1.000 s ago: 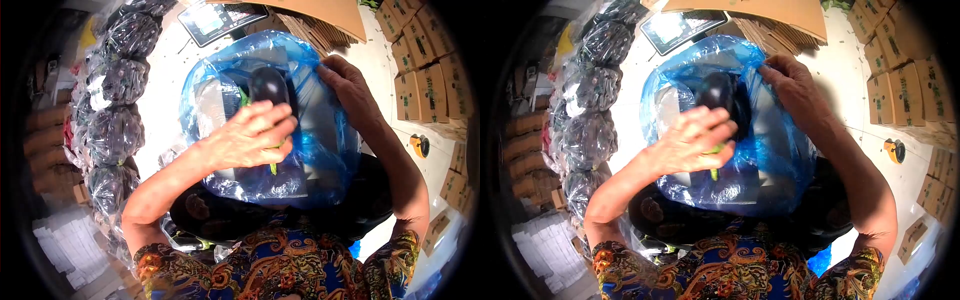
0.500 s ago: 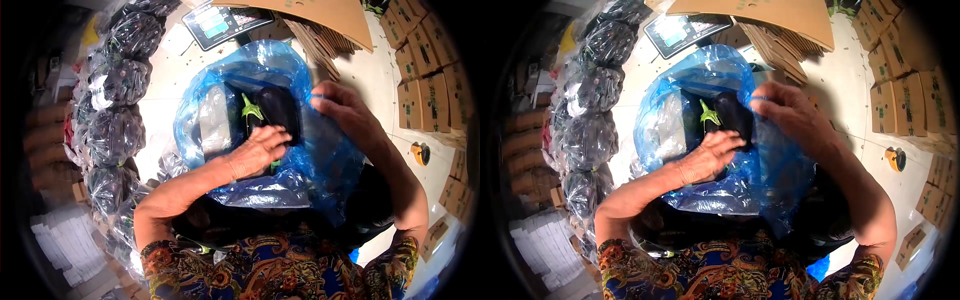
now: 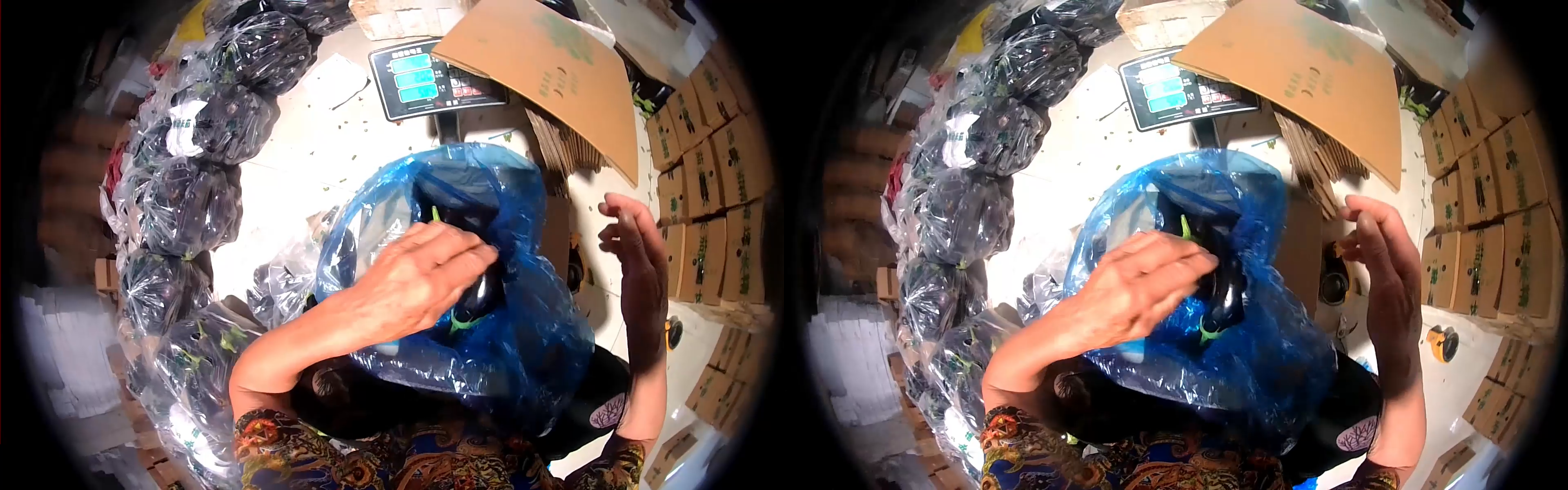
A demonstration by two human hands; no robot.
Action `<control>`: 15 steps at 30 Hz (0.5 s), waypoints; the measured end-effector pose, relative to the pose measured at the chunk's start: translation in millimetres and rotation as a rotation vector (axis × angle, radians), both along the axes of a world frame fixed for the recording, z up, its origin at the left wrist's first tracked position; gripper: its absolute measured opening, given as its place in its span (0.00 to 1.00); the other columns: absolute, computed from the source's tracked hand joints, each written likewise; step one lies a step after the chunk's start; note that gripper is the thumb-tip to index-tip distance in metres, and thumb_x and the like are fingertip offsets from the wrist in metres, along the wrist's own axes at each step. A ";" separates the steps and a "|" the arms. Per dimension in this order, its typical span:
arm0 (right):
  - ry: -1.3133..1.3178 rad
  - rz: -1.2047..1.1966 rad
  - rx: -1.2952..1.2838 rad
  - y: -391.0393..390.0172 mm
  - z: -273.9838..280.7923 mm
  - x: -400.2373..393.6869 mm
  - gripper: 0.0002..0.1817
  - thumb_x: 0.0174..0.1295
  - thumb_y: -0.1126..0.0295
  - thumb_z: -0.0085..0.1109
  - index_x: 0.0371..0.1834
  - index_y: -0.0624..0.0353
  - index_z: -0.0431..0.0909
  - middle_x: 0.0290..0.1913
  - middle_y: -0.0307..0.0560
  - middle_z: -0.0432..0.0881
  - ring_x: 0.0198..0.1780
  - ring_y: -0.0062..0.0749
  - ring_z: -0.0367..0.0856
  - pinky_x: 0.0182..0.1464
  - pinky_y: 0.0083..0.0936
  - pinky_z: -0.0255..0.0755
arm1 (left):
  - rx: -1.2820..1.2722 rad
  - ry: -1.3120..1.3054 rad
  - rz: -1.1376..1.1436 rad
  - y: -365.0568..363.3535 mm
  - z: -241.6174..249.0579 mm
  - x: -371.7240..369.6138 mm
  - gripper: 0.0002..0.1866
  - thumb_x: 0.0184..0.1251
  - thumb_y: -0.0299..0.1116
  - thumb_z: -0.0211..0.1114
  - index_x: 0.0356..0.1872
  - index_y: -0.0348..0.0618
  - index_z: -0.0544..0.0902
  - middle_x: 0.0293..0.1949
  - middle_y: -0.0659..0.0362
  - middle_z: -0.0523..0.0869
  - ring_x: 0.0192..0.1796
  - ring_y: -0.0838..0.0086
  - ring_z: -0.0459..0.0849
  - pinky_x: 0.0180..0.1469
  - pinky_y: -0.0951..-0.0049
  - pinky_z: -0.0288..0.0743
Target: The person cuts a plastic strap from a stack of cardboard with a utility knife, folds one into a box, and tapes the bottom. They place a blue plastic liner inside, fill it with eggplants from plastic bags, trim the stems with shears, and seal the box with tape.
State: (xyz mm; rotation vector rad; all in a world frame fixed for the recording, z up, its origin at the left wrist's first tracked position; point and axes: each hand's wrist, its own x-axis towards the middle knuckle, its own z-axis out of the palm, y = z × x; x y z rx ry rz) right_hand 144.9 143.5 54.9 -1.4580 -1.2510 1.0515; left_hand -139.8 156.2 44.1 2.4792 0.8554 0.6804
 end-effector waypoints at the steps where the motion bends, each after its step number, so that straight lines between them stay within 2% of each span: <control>1: -0.024 0.032 -0.018 1.4 -2.6 -0.7 0.20 0.75 0.53 0.45 0.53 0.57 0.78 0.46 0.36 0.79 0.43 0.22 0.75 0.50 0.22 0.69 | 0.002 -0.025 0.038 3.9 1.3 -7.1 0.18 0.61 0.25 0.67 0.53 0.37 0.81 0.50 0.49 0.83 0.50 0.56 0.82 0.52 0.60 0.76; 3: -0.061 0.066 -0.075 3.4 -9.5 -7.8 0.21 0.75 0.52 0.46 0.55 0.57 0.77 0.44 0.40 0.80 0.43 0.23 0.76 0.49 0.22 0.70 | 0.021 -0.057 0.147 11.2 5.3 -18.5 0.18 0.63 0.27 0.67 0.54 0.38 0.81 0.55 0.49 0.81 0.54 0.55 0.81 0.57 0.60 0.75; 4: -0.017 0.117 -0.146 5.0 -13.0 -8.3 0.23 0.75 0.50 0.47 0.58 0.57 0.76 0.41 0.43 0.79 0.43 0.24 0.75 0.49 0.22 0.70 | -0.027 -0.055 0.240 14.2 7.6 -23.3 0.21 0.62 0.28 0.68 0.57 0.39 0.79 0.58 0.48 0.79 0.59 0.54 0.77 0.61 0.60 0.72; 7: -0.035 0.126 -0.178 10.9 -25.3 -14.4 0.25 0.74 0.47 0.47 0.60 0.56 0.75 0.39 0.44 0.78 0.43 0.25 0.75 0.49 0.23 0.69 | -0.045 -0.035 0.410 27.2 3.4 -41.9 0.27 0.59 0.32 0.70 0.61 0.40 0.76 0.60 0.47 0.76 0.63 0.51 0.72 0.65 0.59 0.67; 8: -0.033 0.128 -0.197 13.2 -26.6 -16.0 0.26 0.74 0.47 0.46 0.60 0.56 0.75 0.39 0.44 0.78 0.43 0.26 0.75 0.49 0.23 0.69 | -0.068 -0.043 0.453 31.7 -4.6 -49.7 0.29 0.58 0.33 0.71 0.62 0.42 0.74 0.60 0.46 0.74 0.64 0.50 0.70 0.66 0.57 0.65; 9: -0.030 0.129 -0.216 15.3 -27.4 -17.6 0.26 0.74 0.47 0.46 0.60 0.56 0.75 0.39 0.44 0.77 0.42 0.26 0.75 0.49 0.23 0.69 | -0.087 -0.049 0.501 35.5 -12.1 -57.6 0.33 0.55 0.40 0.75 0.62 0.39 0.75 0.63 0.46 0.75 0.66 0.52 0.71 0.68 0.59 0.64; 13: -0.037 0.168 -0.292 20.6 -33.9 -22.0 0.28 0.73 0.46 0.45 0.62 0.57 0.73 0.42 0.46 0.77 0.43 0.27 0.75 0.50 0.24 0.69 | -0.209 -0.039 0.633 44.6 -41.6 -78.6 0.40 0.52 0.44 0.77 0.66 0.39 0.71 0.64 0.46 0.73 0.68 0.55 0.69 0.70 0.58 0.61; 15: -0.060 0.188 -0.298 22.1 -35.4 -25.8 0.29 0.72 0.45 0.45 0.63 0.59 0.71 0.44 0.49 0.78 0.46 0.30 0.76 0.51 0.26 0.69 | -0.266 -0.044 0.651 49.7 -54.5 -83.1 0.42 0.51 0.47 0.77 0.66 0.37 0.70 0.63 0.45 0.73 0.68 0.52 0.68 0.69 0.57 0.62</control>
